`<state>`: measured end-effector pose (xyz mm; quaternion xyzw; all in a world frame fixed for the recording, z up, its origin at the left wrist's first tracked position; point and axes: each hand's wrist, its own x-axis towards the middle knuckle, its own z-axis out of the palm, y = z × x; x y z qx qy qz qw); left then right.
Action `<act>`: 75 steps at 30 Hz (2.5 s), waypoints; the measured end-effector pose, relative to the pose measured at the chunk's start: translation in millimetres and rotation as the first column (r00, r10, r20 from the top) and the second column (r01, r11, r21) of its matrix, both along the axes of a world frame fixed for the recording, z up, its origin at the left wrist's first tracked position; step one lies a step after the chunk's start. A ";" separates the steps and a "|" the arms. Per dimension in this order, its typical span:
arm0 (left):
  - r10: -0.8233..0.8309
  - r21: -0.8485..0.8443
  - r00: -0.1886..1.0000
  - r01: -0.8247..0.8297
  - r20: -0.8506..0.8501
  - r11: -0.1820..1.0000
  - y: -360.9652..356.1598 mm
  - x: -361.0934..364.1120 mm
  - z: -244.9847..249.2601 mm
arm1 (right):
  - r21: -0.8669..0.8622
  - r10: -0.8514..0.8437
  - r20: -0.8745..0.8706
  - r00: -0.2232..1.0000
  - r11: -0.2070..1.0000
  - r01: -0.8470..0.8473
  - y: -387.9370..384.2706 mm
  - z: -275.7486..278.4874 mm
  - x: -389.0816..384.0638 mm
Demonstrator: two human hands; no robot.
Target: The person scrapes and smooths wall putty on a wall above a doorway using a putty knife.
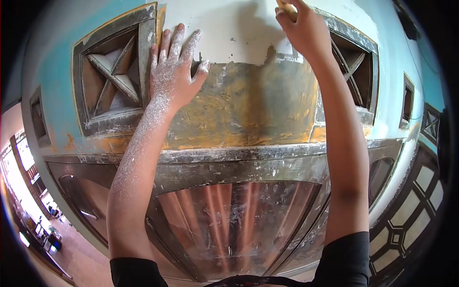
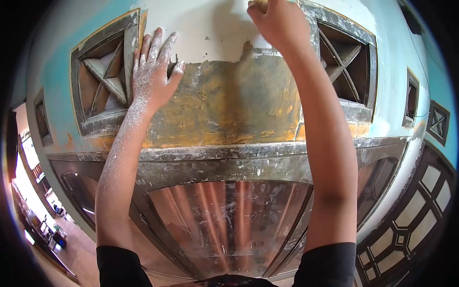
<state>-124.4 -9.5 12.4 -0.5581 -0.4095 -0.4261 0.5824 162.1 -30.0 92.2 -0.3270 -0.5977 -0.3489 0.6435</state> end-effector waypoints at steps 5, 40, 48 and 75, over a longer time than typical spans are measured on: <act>-0.005 0.006 1.000 0.005 0.010 1.000 0.8 -1.2 -3.5 | -0.016 0.016 0.088 0.996 1.000 -0.014 23.7 -68.8 2.4; -0.031 -0.087 0.999 0.033 0.024 0.996 -8.0 1.7 -61.7 | -0.052 0.116 0.107 0.987 0.992 -0.111 5.1 -147.6 -73.5; -0.026 -0.112 1.000 0.026 0.003 0.993 -8.3 -2.7 -71.1 | -0.107 0.071 0.082 0.994 0.992 -0.062 -11.1 -40.4 -74.3; -0.020 -0.008 0.999 0.019 -0.048 1.000 7.1 21.0 -28.9 | -0.133 -0.197 -0.022 0.980 0.972 0.192 -6.7 -68.3 -12.3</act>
